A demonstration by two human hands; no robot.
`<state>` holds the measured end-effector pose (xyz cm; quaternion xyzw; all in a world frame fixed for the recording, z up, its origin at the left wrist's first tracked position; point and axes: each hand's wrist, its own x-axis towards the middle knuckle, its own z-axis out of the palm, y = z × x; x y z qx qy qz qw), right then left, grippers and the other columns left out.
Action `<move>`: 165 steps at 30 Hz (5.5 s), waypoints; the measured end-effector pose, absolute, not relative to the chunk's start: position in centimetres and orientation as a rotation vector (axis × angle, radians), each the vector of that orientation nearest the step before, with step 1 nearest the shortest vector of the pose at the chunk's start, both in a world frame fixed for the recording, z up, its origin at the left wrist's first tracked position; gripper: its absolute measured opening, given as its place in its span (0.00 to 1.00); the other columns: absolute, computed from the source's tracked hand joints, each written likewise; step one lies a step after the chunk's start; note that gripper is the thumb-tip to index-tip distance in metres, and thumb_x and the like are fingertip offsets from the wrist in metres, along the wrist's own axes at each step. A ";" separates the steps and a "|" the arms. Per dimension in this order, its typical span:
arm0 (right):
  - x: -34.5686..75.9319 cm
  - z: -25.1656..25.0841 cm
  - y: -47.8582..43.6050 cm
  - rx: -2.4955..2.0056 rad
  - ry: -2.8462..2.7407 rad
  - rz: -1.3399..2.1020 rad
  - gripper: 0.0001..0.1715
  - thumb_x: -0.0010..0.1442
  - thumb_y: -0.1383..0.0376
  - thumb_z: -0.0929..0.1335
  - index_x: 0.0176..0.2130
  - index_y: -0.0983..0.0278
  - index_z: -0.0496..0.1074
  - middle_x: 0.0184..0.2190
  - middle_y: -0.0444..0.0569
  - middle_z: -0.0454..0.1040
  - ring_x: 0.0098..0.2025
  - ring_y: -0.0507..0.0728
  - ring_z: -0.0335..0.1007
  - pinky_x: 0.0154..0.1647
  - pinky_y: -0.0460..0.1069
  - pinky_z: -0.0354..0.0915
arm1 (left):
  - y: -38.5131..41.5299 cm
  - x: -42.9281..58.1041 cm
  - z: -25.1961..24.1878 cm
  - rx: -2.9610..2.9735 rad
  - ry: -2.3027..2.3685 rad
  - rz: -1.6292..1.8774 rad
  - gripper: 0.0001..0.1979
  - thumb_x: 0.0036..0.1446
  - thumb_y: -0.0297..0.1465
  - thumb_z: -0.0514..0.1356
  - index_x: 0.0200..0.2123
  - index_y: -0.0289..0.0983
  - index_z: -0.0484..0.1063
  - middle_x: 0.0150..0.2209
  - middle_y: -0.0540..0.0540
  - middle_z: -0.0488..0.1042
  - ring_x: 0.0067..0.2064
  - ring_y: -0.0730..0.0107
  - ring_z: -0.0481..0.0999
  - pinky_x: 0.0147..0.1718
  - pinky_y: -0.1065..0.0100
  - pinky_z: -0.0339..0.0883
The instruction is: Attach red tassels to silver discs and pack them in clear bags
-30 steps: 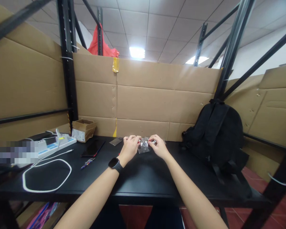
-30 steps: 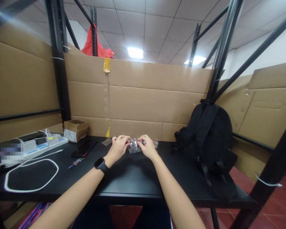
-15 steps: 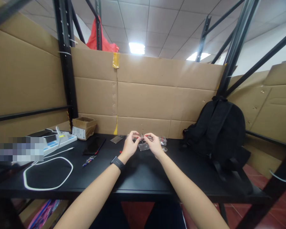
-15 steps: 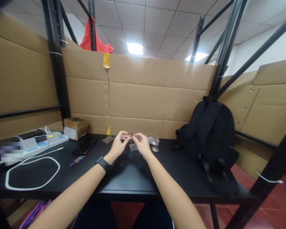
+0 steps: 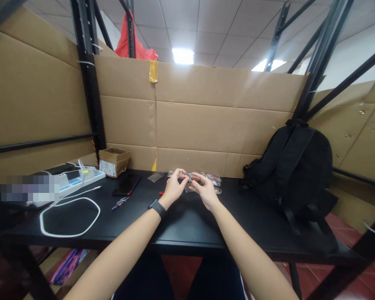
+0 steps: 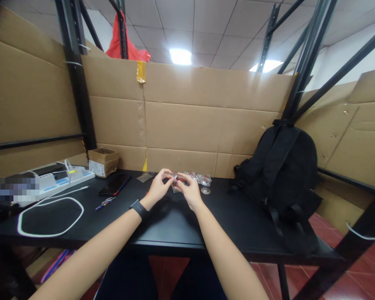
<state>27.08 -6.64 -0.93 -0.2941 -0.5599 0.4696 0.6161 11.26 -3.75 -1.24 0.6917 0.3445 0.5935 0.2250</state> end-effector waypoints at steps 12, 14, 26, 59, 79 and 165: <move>28.8 -0.3 -6.1 -0.785 -1.403 0.845 0.34 0.46 0.56 0.77 0.52 0.61 0.72 0.49 0.54 0.75 0.42 0.58 0.77 0.45 0.54 0.74 | -3.2 11.4 -1.8 1.983 1.003 1.604 0.13 0.64 0.38 0.56 0.48 0.39 0.68 0.47 0.41 0.77 0.50 0.64 0.76 0.53 0.61 0.66; 30.4 0.0 -5.5 -0.851 -1.412 0.690 0.34 0.47 0.56 0.76 0.52 0.63 0.73 0.48 0.54 0.76 0.40 0.56 0.76 0.45 0.53 0.73 | -3.1 11.3 -2.4 2.112 1.080 1.452 0.16 0.65 0.39 0.54 0.52 0.39 0.68 0.52 0.40 0.75 0.54 0.61 0.75 0.55 0.58 0.64; 37.2 -0.4 -4.7 -1.337 -1.700 0.320 0.24 0.40 0.62 0.78 0.39 0.63 0.77 0.37 0.50 0.80 0.30 0.54 0.73 0.36 0.49 0.69 | -4.8 11.8 -3.6 2.687 0.964 0.643 0.18 0.66 0.43 0.50 0.54 0.51 0.73 0.57 0.43 0.72 0.60 0.53 0.68 0.56 0.49 0.56; 34.2 -1.8 -4.7 -1.460 -1.977 0.507 0.11 0.40 0.68 0.77 0.30 0.64 0.81 0.25 0.46 0.79 0.27 0.54 0.72 0.28 0.46 0.63 | -4.3 10.8 -3.7 2.682 0.847 0.473 0.22 0.60 0.48 0.58 0.58 0.59 0.69 0.66 0.45 0.63 0.66 0.46 0.61 0.59 0.39 0.51; 32.5 -2.7 -3.8 -1.441 -2.074 0.218 0.06 0.49 0.69 0.75 0.31 0.64 0.77 0.28 0.47 0.78 0.32 0.54 0.73 0.35 0.46 0.64 | -4.7 10.9 -2.7 2.740 0.926 0.240 0.27 0.61 0.54 0.54 0.62 0.60 0.63 0.72 0.50 0.46 0.69 0.40 0.51 0.59 0.32 0.48; 32.0 -2.8 -4.5 -1.523 -2.291 0.122 0.20 0.49 0.68 0.72 0.44 0.56 0.79 0.50 0.48 0.75 0.55 0.64 0.64 0.56 0.58 0.57 | -4.0 10.7 -2.6 2.705 1.378 0.557 0.16 0.51 0.35 0.60 0.44 0.47 0.78 0.54 0.45 0.74 0.58 0.48 0.64 0.54 0.49 0.55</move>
